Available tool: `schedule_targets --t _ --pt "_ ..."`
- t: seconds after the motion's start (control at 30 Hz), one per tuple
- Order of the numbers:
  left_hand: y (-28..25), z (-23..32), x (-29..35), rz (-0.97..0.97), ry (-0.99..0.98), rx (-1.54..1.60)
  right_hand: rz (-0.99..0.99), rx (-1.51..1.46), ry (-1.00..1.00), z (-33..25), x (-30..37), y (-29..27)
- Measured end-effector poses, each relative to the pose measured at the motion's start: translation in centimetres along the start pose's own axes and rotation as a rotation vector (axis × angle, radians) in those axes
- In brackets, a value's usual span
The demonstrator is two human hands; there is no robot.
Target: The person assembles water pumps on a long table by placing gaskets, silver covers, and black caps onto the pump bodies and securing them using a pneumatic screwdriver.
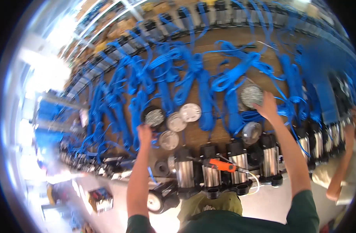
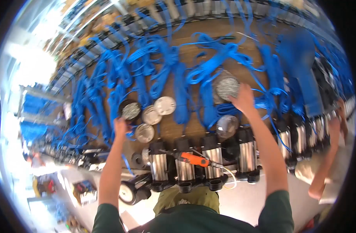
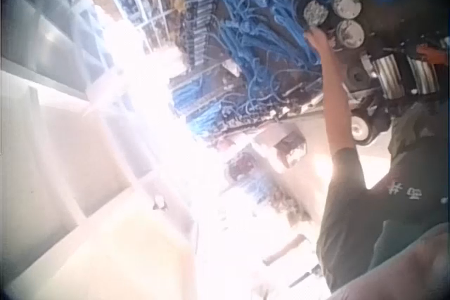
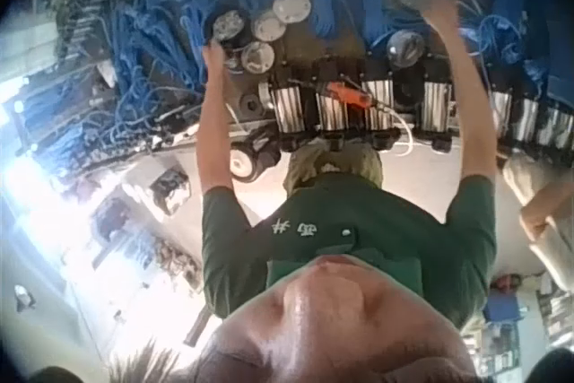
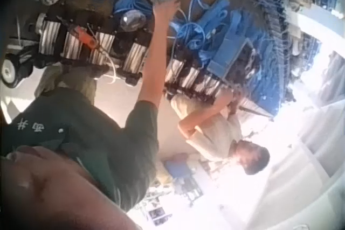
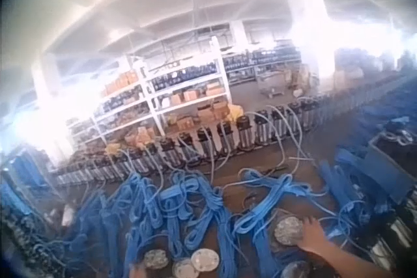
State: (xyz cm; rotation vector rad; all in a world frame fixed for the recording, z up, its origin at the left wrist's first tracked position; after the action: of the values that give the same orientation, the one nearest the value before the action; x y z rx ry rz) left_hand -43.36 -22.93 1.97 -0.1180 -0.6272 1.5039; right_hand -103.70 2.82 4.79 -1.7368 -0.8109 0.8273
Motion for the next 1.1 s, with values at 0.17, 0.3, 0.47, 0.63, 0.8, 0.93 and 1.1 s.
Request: schedule_targets --t 0.17,0.3,0.47,0.63,0.8,0.93,1.1 --pt "0.0 -1.5 -4.0 -0.053 -0.039 -0.03 -0.228 -0.05 0.347 6.7 -5.9 4.9" --pt "0.6 -0.2 -3.7 -0.054 0.022 -0.137 -0.19 -0.02 0.222 7.6 -6.2 4.2" --pt "-1.2 4.6 2.1 -0.169 0.156 -0.138 -0.13 0.077 0.221 9.4 -6.5 1.5" --pt "2.8 10.1 8.7 -0.312 0.06 -0.033 -0.008 -0.004 0.326 13.5 -6.2 -2.5" --pt "15.4 15.4 15.4 -0.593 0.079 0.012 0.052 -0.195 0.372 12.5 -2.9 -7.2" --pt "30.9 17.4 18.6 -0.858 0.007 0.125 0.064 -0.227 0.451 15.7 2.2 -9.3" --pt "46.7 19.1 18.0 -0.868 0.143 0.148 0.132 -0.209 0.563 17.9 7.4 -13.1"
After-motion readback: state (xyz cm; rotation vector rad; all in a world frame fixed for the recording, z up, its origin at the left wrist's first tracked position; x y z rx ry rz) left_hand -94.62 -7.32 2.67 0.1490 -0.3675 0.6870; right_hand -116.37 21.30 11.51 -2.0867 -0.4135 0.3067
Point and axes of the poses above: each hand's wrist, its own x-axis away from the middle knuckle, its own y-axis out of the palm, z = x × y, the point moved 10 cm from there along -x, towards the middle knuckle, and after that the axes turned 2 degrees about -z, right-handed, at the moved point
